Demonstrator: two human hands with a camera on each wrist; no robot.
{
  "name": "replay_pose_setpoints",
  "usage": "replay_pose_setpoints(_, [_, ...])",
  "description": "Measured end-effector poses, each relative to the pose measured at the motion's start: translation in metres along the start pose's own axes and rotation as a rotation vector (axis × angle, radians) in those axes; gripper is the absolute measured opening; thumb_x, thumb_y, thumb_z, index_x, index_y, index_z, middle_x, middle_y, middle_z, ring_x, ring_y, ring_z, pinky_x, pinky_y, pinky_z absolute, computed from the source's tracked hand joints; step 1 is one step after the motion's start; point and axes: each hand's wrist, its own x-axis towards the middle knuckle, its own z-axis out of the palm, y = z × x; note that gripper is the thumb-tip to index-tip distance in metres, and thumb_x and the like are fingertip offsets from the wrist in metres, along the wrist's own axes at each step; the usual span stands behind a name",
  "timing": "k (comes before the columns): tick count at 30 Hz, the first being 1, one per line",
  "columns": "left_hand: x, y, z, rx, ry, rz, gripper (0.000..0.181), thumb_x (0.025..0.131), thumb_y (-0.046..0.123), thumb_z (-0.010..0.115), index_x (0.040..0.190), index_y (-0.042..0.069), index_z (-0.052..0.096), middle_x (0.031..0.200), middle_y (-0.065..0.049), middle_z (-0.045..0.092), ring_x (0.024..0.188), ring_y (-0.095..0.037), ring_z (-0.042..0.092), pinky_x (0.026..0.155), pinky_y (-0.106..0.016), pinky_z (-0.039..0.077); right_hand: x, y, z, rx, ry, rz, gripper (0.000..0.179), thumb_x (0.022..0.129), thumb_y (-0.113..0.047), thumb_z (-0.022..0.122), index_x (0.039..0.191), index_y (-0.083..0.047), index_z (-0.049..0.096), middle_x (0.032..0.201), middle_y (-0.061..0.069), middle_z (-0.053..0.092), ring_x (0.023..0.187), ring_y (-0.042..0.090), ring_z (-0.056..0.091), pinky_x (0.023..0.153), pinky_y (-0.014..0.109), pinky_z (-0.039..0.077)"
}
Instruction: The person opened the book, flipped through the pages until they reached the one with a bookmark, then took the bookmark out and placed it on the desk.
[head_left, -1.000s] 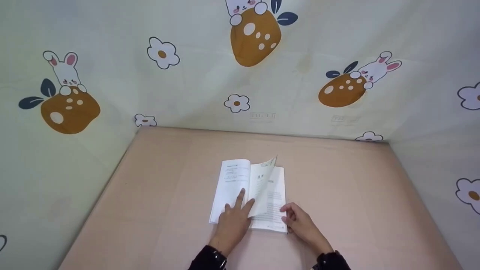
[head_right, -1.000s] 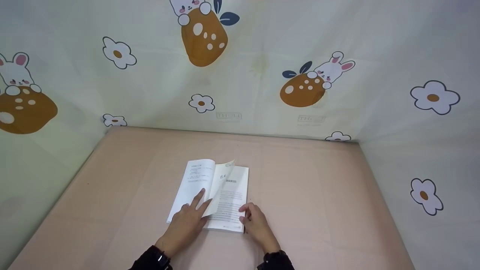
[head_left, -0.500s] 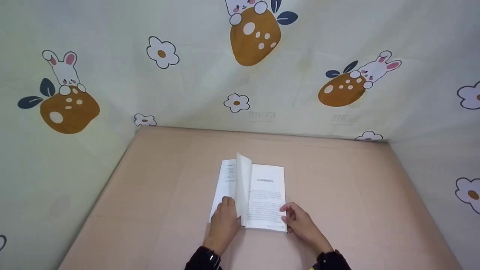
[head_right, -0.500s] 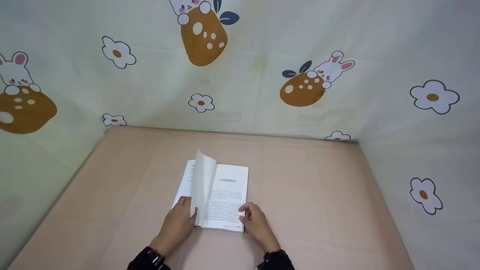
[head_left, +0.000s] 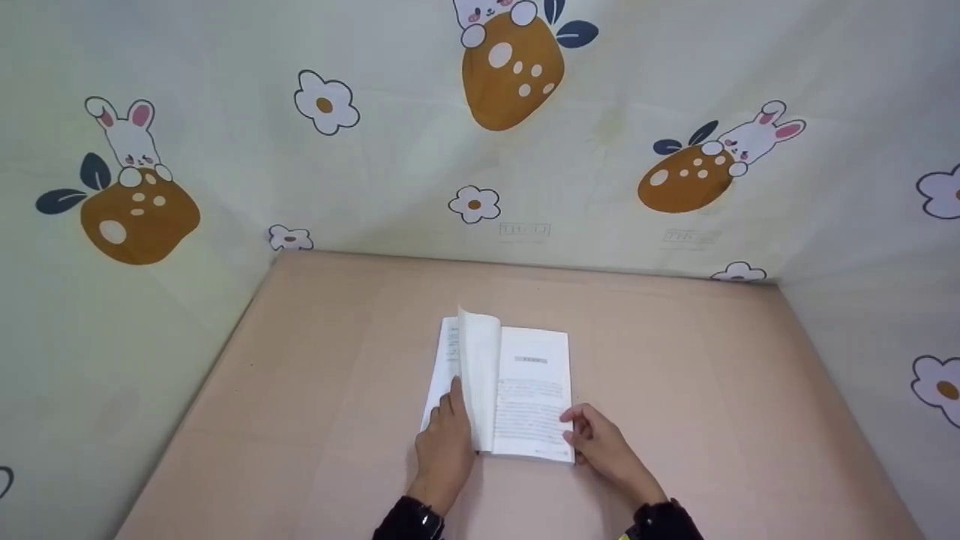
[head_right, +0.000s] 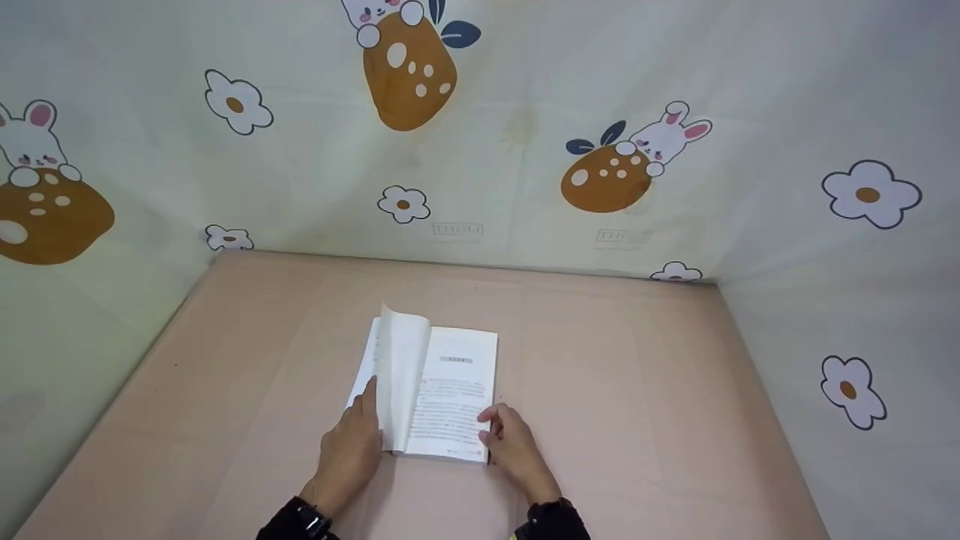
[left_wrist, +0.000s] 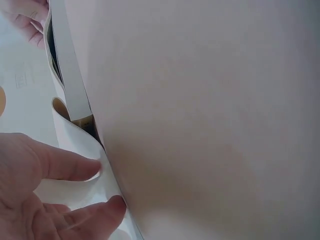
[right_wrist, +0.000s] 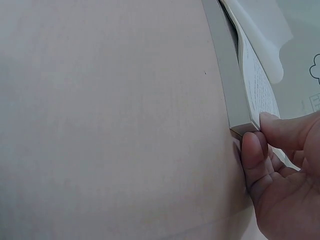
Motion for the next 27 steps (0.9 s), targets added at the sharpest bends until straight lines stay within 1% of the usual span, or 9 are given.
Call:
replay_pose_setpoints(4, [0.0007,0.0028,0.0006,0.019,-0.022,-0.009,0.082,0.073,-0.014,0.064,0.144,0.0,0.025,0.135,-0.023,0.045,0.093,-0.029,0.06,0.047,-0.029,0.046,0.0004,0.0007,-0.0007,0.0,-0.001,-0.004,0.019,0.088,-0.002,0.057,0.107,-0.002,0.053,0.081,0.004,0.046,0.062,0.014,0.047,0.05,0.018,0.042])
replay_pose_setpoints(9, [0.0029,0.006,0.0002,0.083,-0.031,-0.016,0.091,0.071,-0.016,0.064,0.148,0.009,0.022,0.15,-0.017,0.025,0.086,-0.023,0.056,0.044,-0.026,0.043,0.0017,0.0024,-0.0013,0.012,-0.013,0.011,0.019,0.089,-0.001,0.055,0.107,-0.003,0.052,0.081,0.003,0.045,0.063,0.013,0.047,0.051,0.018,0.042])
replay_pose_setpoints(11, [0.0037,0.0065,-0.0004,0.106,-0.043,-0.011,0.09,0.071,-0.015,0.065,0.147,0.01,0.024,0.153,-0.015,0.019,0.093,-0.026,0.055,0.052,-0.029,0.047,0.0022,0.0027,-0.0017,0.014,-0.018,0.02,0.019,0.089,-0.001,0.054,0.108,-0.003,0.052,0.082,0.003,0.045,0.064,0.013,0.047,0.052,0.017,0.043])
replay_pose_setpoints(13, [0.0045,0.0062,-0.0009,0.123,-0.062,0.001,0.084,0.072,-0.014,0.064,0.146,0.009,0.029,0.154,-0.014,0.018,0.107,-0.033,0.052,0.07,-0.038,0.051,0.0022,0.0027,-0.0018,0.018,-0.02,0.024,0.019,0.089,-0.001,0.054,0.108,-0.003,0.052,0.082,0.003,0.045,0.065,0.013,0.047,0.052,0.018,0.043])
replay_pose_setpoints(16, [0.0061,0.0054,-0.002,0.15,-0.092,0.041,0.072,0.076,-0.011,0.061,0.141,0.011,0.04,0.152,-0.014,0.025,0.129,-0.045,0.034,0.097,-0.055,0.038,0.0021,0.0025,-0.0018,0.016,-0.016,0.014,0.019,0.089,-0.001,0.055,0.108,-0.002,0.052,0.081,0.004,0.046,0.064,0.013,0.047,0.051,0.018,0.043])
replay_pose_setpoints(19, [0.0066,0.0043,-0.003,0.159,-0.113,0.106,0.063,0.078,-0.012,0.057,0.137,0.01,0.046,0.146,-0.013,0.037,0.133,-0.044,0.031,0.105,-0.06,0.027,0.0014,0.0021,-0.002,0.022,-0.013,-0.001,0.019,0.089,-0.002,0.056,0.108,-0.002,0.052,0.081,0.004,0.046,0.063,0.013,0.047,0.051,0.018,0.042])
replay_pose_setpoints(21, [0.006,0.0036,-0.0034,0.148,-0.132,0.142,0.064,0.077,-0.013,0.057,0.136,0.008,0.046,0.143,-0.012,0.042,0.129,-0.041,0.038,0.103,-0.055,0.033,0.0009,0.0018,-0.0021,0.02,-0.014,-0.013,0.02,0.089,-0.001,0.056,0.108,-0.001,0.052,0.08,0.004,0.046,0.063,0.013,0.047,0.051,0.018,0.042])
replay_pose_setpoints(23, [0.0049,0.0031,-0.0036,0.122,-0.147,0.162,0.065,0.075,-0.013,0.06,0.136,0.004,0.044,0.14,-0.012,0.045,0.123,-0.038,0.046,0.097,-0.049,0.043,0.0008,0.0016,-0.002,0.021,-0.015,-0.017,0.019,0.089,-0.002,0.056,0.108,-0.001,0.052,0.08,0.004,0.046,0.063,0.013,0.047,0.051,0.018,0.042])
replay_pose_setpoints(27, [0.0037,0.0033,-0.0042,0.091,-0.163,0.157,0.067,0.074,-0.013,0.063,0.136,0.002,0.043,0.139,-0.014,0.046,0.113,-0.037,0.054,0.081,-0.042,0.053,0.0012,0.0021,-0.0021,0.014,-0.015,-0.015,0.019,0.089,-0.002,0.056,0.108,-0.001,0.052,0.081,0.003,0.046,0.063,0.013,0.047,0.051,0.018,0.043])
